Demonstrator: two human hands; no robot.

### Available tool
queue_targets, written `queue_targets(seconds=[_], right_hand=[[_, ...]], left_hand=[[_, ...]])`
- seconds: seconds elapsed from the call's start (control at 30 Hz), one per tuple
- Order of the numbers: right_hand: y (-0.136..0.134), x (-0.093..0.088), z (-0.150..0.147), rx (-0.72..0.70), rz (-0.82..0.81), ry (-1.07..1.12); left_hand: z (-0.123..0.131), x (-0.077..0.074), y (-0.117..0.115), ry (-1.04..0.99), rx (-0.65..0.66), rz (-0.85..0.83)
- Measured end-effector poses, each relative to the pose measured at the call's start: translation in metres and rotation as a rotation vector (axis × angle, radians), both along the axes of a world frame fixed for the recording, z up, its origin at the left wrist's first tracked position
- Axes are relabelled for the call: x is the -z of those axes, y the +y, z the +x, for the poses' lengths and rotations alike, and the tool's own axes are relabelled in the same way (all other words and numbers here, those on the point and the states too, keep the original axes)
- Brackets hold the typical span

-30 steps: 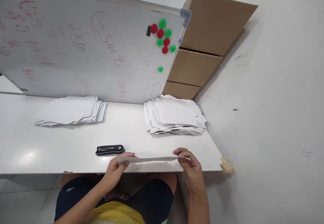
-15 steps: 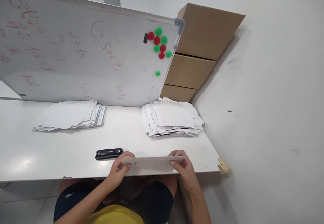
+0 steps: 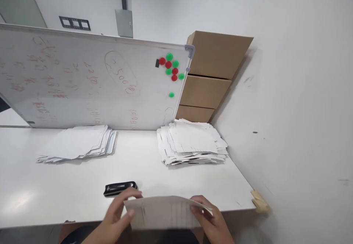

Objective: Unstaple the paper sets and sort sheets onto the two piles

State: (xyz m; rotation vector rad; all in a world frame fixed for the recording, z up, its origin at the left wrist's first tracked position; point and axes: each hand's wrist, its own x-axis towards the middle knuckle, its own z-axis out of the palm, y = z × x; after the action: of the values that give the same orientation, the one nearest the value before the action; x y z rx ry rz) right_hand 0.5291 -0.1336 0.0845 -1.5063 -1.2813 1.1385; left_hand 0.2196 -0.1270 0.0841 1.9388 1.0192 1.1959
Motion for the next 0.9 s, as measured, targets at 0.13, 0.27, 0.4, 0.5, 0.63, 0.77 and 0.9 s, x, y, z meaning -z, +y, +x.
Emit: queue_targets(seconds=[0.13,0.27,0.4,0.5,0.63,0.77,0.9], right_hand=[[0.005,-0.011,0.004,0.078,-0.087,0.048],[0.04,0.004,-0.011,0.033,-0.118,0.145],[0.06,0.024,-0.027,0.01,-0.153,0.067],[0.06,0.03,-0.029,0.029,-0.148,-0.046],[0.053,0.036,-0.024,0.08,-0.133,-0.152],[0.047,0.042,-0.023,0.038,-0.153,-0.114],[0.044,0.046,-0.032,-0.018,-0.144,-0.049]], left_hand=[[-0.034,-0.024,0.019,0.301,-0.07,0.073],[-0.044,-0.011,0.046,0.861,-0.174,0.211],[-0.043,0.018,0.05,1.011,-0.083,0.256],[-0.045,0.031,0.048,1.036,-0.095,0.299],[-0.048,0.039,0.048,1.036,-0.128,0.331],[-0.048,0.042,0.049,1.016,-0.139,0.349],[-0.048,0.039,0.049,1.037,-0.132,0.354]])
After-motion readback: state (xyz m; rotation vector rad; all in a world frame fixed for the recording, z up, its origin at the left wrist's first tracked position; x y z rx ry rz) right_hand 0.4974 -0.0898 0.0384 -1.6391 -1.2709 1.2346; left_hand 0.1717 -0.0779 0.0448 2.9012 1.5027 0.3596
